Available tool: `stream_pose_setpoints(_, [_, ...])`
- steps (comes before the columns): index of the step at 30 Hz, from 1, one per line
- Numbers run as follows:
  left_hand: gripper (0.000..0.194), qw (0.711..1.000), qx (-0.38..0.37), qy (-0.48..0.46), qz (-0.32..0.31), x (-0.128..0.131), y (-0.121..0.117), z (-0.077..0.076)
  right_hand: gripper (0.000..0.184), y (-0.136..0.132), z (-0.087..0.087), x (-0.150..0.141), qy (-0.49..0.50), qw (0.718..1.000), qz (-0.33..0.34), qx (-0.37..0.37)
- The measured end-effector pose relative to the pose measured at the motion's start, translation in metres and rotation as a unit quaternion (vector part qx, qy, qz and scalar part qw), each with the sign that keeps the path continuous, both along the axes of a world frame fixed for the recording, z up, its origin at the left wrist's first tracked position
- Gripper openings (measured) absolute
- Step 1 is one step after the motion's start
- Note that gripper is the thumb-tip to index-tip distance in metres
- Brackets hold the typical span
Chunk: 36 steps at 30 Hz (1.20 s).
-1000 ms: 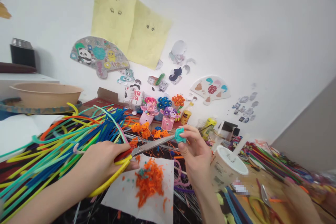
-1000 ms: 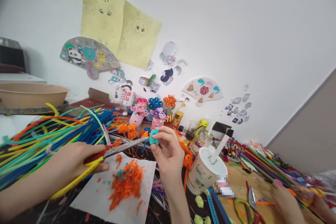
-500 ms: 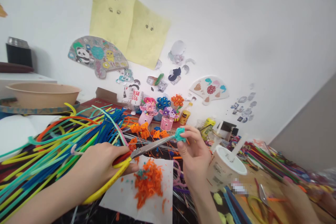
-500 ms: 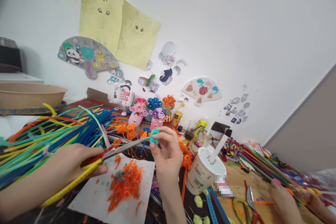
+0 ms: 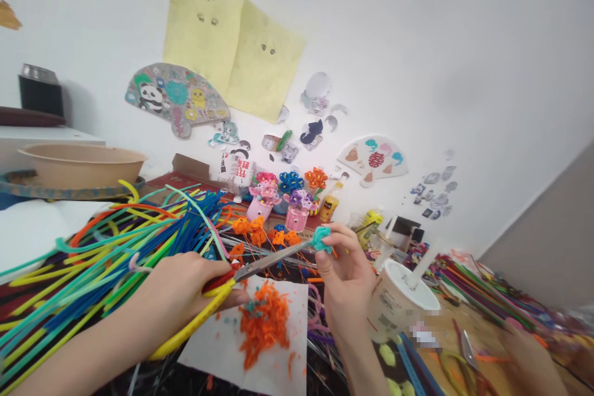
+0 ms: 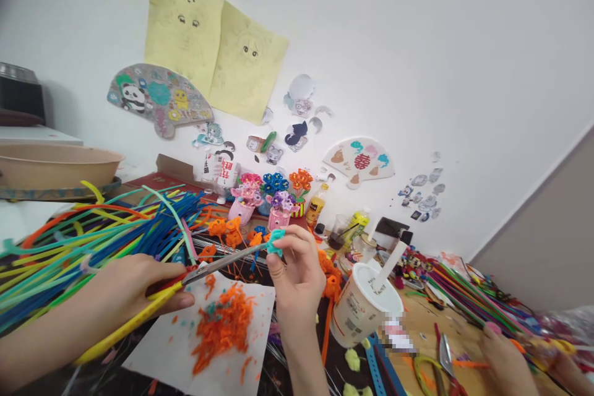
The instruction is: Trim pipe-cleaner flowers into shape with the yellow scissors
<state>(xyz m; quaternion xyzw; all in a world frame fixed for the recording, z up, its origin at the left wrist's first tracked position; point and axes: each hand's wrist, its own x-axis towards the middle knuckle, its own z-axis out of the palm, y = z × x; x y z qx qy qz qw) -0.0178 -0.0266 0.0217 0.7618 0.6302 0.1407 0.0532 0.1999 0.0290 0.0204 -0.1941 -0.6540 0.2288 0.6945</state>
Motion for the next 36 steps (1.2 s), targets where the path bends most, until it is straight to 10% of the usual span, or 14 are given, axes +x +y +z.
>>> stream_pose_setpoints(36, [0.038,0.996,0.015,-0.022,0.088,-0.003,-0.005,0.015,0.023,0.008,-0.001,0.01,-0.075,0.995,0.036,-0.063])
